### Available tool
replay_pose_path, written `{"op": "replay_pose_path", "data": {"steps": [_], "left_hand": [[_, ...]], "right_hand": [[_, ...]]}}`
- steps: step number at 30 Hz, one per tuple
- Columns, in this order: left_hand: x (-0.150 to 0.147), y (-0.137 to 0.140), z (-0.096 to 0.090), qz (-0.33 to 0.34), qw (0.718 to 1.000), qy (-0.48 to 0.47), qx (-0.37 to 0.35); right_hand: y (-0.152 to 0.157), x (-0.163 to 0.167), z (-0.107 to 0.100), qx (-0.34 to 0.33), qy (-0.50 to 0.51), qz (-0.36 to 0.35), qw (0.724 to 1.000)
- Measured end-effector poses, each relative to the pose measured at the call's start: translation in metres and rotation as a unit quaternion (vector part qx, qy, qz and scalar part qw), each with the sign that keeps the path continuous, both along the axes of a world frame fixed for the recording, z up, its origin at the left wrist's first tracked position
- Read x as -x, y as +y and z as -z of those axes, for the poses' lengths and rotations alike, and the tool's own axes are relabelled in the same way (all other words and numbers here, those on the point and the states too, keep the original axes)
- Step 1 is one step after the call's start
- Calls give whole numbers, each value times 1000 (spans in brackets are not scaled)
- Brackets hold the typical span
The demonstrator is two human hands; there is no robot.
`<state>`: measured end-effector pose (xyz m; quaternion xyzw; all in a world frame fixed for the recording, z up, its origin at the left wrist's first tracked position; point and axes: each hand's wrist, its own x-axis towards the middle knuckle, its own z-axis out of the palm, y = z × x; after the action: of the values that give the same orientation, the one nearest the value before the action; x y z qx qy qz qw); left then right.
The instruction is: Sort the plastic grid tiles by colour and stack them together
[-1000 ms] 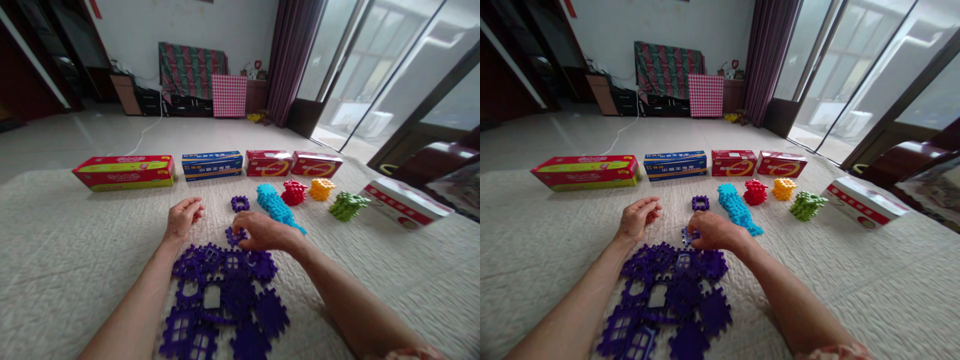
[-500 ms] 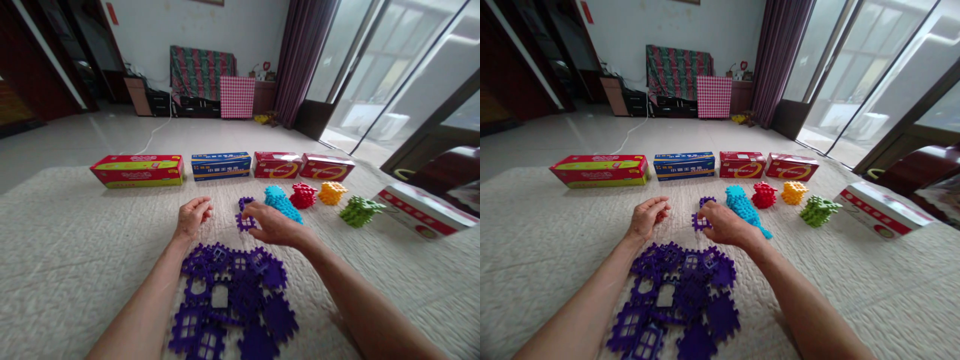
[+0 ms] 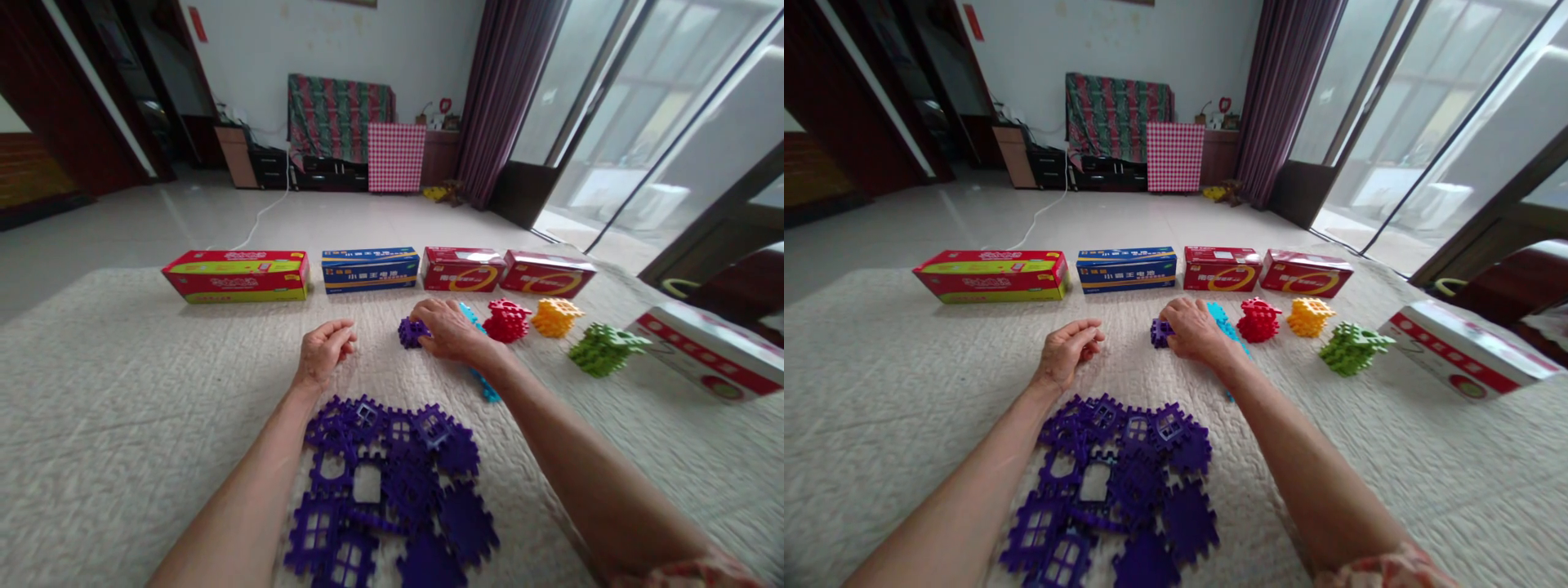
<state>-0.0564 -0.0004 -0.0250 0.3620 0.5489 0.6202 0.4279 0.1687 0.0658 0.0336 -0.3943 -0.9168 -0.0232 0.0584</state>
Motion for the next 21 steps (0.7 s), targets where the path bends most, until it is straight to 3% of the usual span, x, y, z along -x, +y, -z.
{"op": "replay_pose_path", "data": {"steps": [4, 11, 16, 21], "left_hand": [[-1, 0, 0, 0, 1000, -2, 2], [2, 0, -1, 0, 1000, -11, -12], [0, -3, -2, -1, 1000, -7, -18], [1, -20, 0, 36, 997, 63, 19]], "right_hand": [[-10, -6, -1, -22, 64, -24, 997], [-58, -19, 7, 45, 176, -53, 982], [-103, -31, 21, 85, 252, -27, 964], [-140, -43, 35, 92, 290, 13, 953]]}}
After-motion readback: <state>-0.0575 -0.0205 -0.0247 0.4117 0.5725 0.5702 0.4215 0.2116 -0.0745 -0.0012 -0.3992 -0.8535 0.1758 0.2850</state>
